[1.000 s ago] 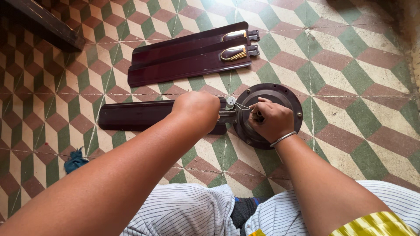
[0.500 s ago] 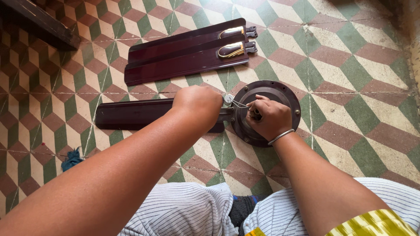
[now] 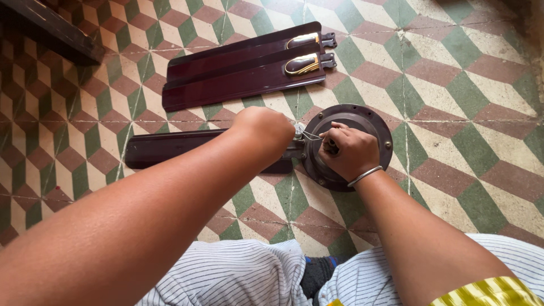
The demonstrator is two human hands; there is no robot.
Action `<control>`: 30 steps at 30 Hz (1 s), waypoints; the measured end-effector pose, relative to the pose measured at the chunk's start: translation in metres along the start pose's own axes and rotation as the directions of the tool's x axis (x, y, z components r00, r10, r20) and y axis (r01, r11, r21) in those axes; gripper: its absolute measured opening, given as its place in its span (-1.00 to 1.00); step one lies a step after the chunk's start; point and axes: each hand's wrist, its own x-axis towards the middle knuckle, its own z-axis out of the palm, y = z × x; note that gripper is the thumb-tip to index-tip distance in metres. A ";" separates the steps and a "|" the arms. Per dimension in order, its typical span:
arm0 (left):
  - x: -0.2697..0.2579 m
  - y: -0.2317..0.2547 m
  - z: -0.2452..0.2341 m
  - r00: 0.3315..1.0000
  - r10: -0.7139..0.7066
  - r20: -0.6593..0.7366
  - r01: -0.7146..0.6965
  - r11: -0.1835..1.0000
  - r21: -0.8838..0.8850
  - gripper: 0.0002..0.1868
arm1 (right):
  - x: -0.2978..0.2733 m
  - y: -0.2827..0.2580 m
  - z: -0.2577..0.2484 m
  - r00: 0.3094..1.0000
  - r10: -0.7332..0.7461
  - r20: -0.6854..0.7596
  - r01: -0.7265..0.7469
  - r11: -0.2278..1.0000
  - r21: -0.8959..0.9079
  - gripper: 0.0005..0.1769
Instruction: The person attaches a fan blade to the central motor housing using a screwdriver to tighten screws. They then pick up a second blade and attach it to the housing, securing it with screws.
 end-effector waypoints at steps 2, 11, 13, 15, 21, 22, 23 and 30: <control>0.001 -0.004 0.002 0.999 0.043 0.007 -0.043 0.997 0.064 -0.86 | 0.001 0.000 0.000 1.000 -0.003 0.004 0.003 1.000 -0.012 -0.86; -0.023 -0.009 0.017 0.982 0.186 -0.018 -0.180 0.968 0.175 -0.90 | 0.006 -0.003 0.002 1.000 0.018 0.013 -0.018 1.000 -0.003 -0.88; -0.018 -0.001 0.014 0.983 0.182 0.001 -0.180 0.971 0.160 -0.91 | 0.005 -0.001 0.000 0.999 0.021 0.031 -0.021 1.000 -0.009 -0.88; -0.020 -0.002 0.013 0.985 0.173 0.004 -0.172 0.976 0.135 -0.91 | 0.005 -0.002 0.000 0.999 0.019 0.030 -0.018 1.000 -0.013 -0.86; -0.018 0.002 0.023 0.980 0.195 -0.036 -0.187 0.970 0.158 -0.90 | 0.003 -0.002 0.001 1.000 0.019 -0.002 -0.019 0.999 -0.026 -0.85; -0.017 0.004 0.025 0.982 0.183 -0.046 -0.174 0.972 0.160 -0.90 | 0.005 -0.004 0.002 1.000 0.015 -0.007 -0.015 1.000 -0.023 -0.86; -0.017 0.004 0.027 0.983 0.172 -0.057 -0.161 0.974 0.162 -0.90 | 0.006 -0.005 0.000 1.000 0.010 -0.011 -0.010 1.000 -0.019 -0.86; -0.059 0.008 0.076 0.938 -0.184 -0.295 0.119 0.967 -0.224 -0.83 | -0.001 -0.012 -0.013 0.985 0.158 0.074 -0.161 0.986 0.033 -0.83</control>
